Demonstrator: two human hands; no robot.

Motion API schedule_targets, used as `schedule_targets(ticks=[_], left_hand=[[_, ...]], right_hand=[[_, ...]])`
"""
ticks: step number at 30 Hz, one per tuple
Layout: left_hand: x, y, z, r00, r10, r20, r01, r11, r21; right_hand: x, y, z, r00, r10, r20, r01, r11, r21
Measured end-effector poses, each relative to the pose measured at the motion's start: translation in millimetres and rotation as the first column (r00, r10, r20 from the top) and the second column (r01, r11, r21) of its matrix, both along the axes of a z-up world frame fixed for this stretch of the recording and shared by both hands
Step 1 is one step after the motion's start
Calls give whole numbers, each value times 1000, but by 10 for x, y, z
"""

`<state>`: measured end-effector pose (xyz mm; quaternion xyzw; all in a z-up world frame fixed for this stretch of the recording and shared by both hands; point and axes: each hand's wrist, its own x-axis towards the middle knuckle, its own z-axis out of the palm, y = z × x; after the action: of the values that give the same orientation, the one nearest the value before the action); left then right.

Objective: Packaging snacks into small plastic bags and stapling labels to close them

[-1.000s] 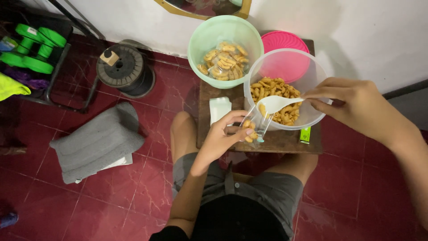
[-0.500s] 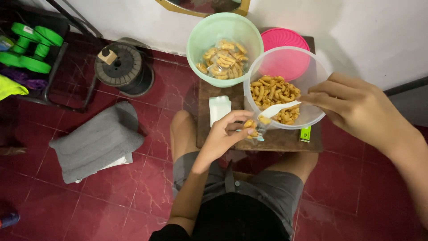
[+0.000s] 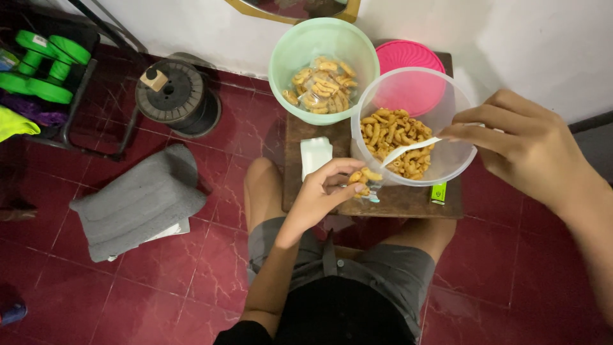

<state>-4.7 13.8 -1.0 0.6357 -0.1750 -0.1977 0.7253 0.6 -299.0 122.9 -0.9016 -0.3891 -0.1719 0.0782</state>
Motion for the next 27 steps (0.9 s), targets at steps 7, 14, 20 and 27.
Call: schedule_targets(ticks=[7, 14, 20, 27], left_hand=[[-10, -33, -114, 1000, 19, -15, -19, 1000, 22], [-16, -17, -89, 1000, 9, 8, -9, 1000, 5], [-16, -22, -12, 1000, -5, 4, 5, 1000, -15], [-18, -28, -49, 1000, 17, 9, -17, 999, -33]], right_hand=[[64, 117, -83, 985, 94, -148, -90, 995, 38], [94, 113, -45, 978, 135, -161, -112, 983, 147], [108, 61, -96, 984, 107, -142, -78, 978, 192], [83, 145, -96, 975, 116, -191, -75, 975, 208]])
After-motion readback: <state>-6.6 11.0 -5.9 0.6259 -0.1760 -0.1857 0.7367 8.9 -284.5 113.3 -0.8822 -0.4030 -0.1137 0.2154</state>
